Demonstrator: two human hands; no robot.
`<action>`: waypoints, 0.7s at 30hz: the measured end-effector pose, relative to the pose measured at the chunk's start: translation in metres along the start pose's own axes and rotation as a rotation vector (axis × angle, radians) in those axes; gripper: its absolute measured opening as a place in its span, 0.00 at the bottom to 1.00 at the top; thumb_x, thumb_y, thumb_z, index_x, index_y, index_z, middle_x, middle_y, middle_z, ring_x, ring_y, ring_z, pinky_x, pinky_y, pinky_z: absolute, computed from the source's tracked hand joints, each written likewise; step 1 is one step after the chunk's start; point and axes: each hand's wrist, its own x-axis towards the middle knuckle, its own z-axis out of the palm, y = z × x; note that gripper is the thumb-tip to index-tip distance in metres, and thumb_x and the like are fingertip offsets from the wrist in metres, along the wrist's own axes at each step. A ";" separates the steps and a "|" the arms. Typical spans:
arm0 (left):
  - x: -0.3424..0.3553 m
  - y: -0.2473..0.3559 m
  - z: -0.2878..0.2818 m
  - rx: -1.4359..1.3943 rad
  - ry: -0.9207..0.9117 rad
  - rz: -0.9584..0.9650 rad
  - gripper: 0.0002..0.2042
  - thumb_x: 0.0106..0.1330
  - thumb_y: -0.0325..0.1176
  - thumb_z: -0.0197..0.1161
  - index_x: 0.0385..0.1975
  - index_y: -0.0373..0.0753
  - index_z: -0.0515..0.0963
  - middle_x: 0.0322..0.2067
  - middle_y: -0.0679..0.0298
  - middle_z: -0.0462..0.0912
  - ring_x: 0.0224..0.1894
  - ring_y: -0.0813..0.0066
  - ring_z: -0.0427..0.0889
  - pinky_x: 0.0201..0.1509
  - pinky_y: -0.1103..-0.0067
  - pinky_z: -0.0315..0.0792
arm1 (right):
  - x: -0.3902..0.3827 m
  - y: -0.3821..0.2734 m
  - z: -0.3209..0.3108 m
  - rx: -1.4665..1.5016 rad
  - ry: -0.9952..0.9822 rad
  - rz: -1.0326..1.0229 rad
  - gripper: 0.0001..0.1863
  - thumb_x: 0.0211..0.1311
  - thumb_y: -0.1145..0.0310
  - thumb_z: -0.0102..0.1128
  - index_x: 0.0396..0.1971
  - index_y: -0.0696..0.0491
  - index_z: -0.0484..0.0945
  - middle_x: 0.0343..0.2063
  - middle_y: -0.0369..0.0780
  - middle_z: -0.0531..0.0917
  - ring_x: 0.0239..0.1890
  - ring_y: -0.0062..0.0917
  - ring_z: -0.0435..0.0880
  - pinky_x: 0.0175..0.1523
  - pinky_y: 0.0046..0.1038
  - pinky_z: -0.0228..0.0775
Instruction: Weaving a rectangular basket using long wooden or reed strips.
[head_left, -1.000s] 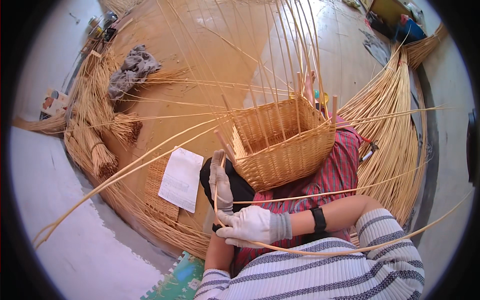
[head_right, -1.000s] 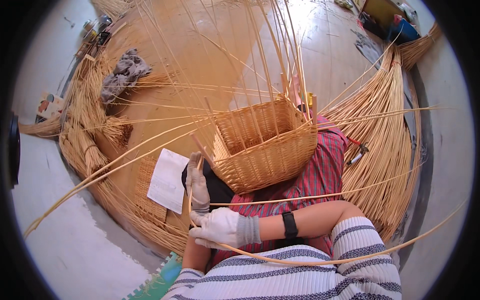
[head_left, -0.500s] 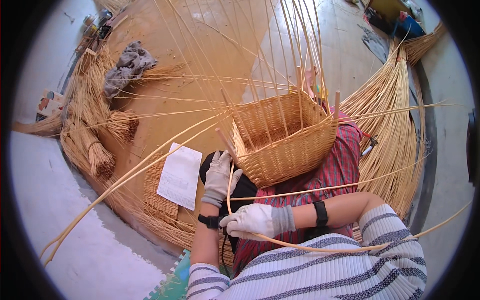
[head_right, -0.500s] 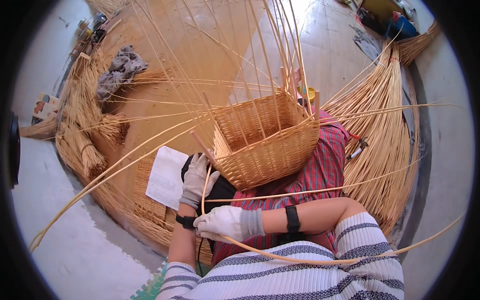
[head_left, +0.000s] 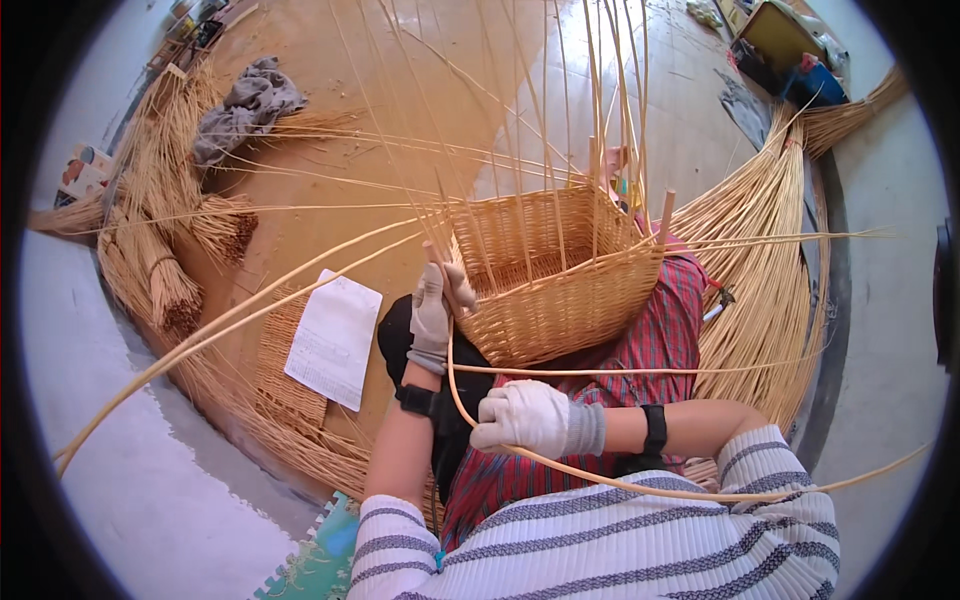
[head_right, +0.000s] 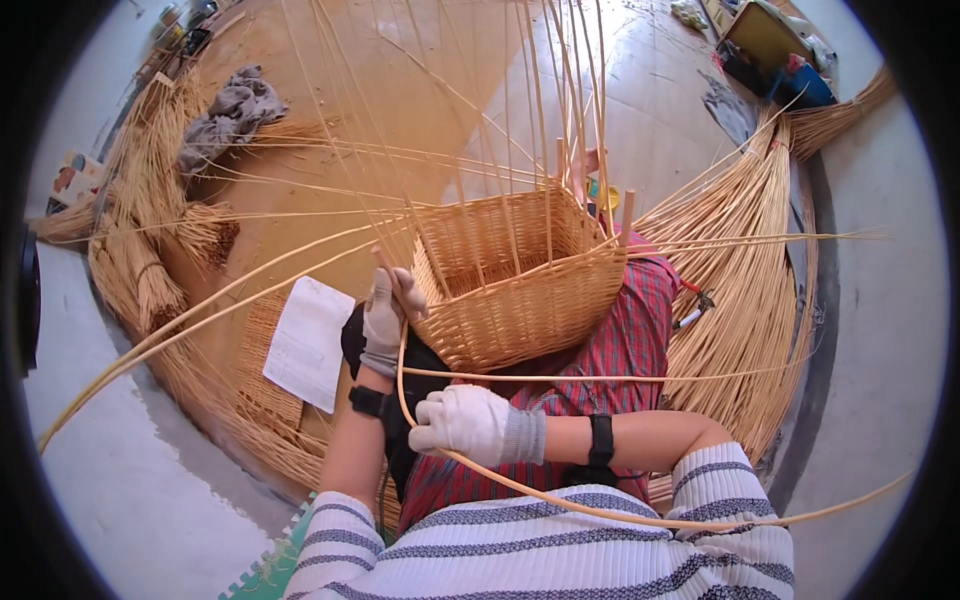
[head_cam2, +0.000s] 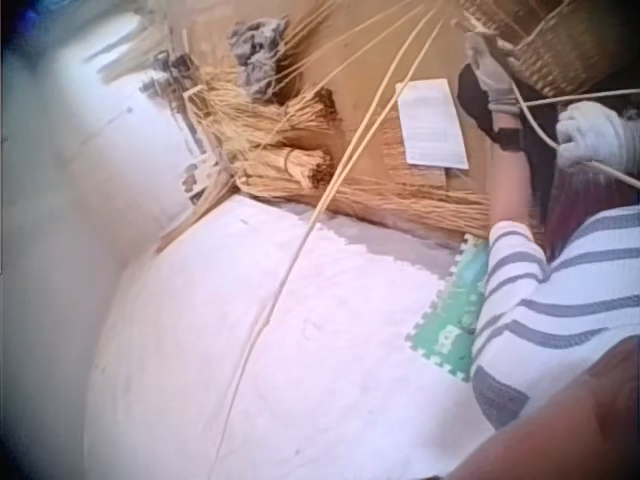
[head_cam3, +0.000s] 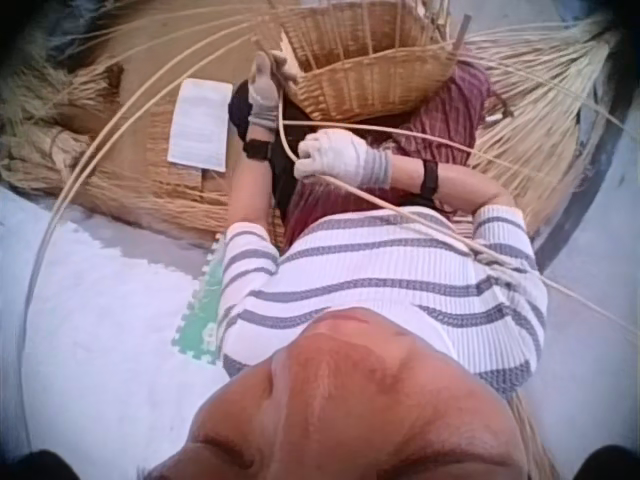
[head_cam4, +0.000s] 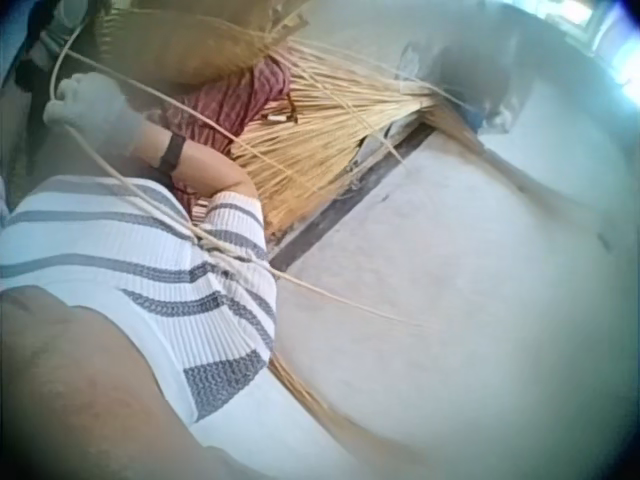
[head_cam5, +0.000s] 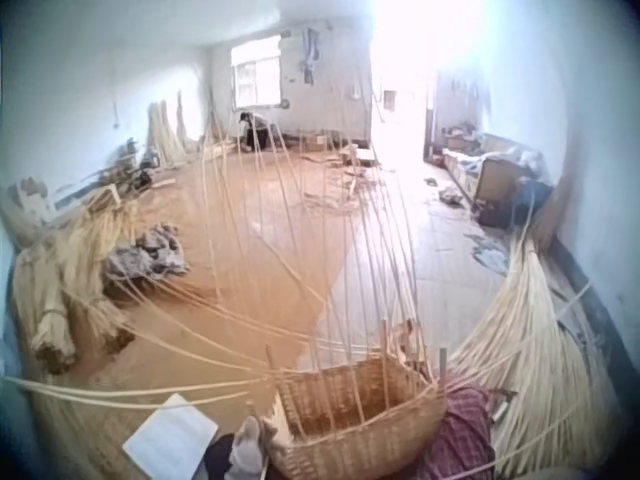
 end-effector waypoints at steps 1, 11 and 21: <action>0.003 -0.003 0.000 -0.050 0.020 -0.028 0.29 0.74 0.66 0.48 0.37 0.41 0.74 0.22 0.68 0.71 0.20 0.75 0.72 0.23 0.76 0.70 | -0.003 0.003 0.001 -0.081 0.063 -0.058 0.06 0.59 0.62 0.62 0.29 0.45 0.76 0.29 0.37 0.78 0.35 0.34 0.83 0.33 0.38 0.74; 0.011 -0.007 0.015 -0.092 0.279 -0.051 0.35 0.65 0.77 0.50 0.20 0.45 0.67 0.12 0.74 0.60 0.09 0.86 0.56 0.10 0.84 0.51 | -0.074 0.094 -0.029 0.100 0.801 0.558 0.17 0.62 0.72 0.73 0.18 0.49 0.72 0.17 0.34 0.77 0.19 0.18 0.75 0.24 0.26 0.66; 0.009 0.001 0.001 -0.174 0.020 -0.060 0.41 0.62 0.82 0.40 0.23 0.41 0.71 0.16 0.67 0.68 0.17 0.73 0.68 0.23 0.76 0.66 | -0.073 0.181 -0.012 0.580 1.017 0.863 0.11 0.67 0.71 0.68 0.25 0.54 0.78 0.25 0.34 0.84 0.31 0.16 0.83 0.39 0.22 0.78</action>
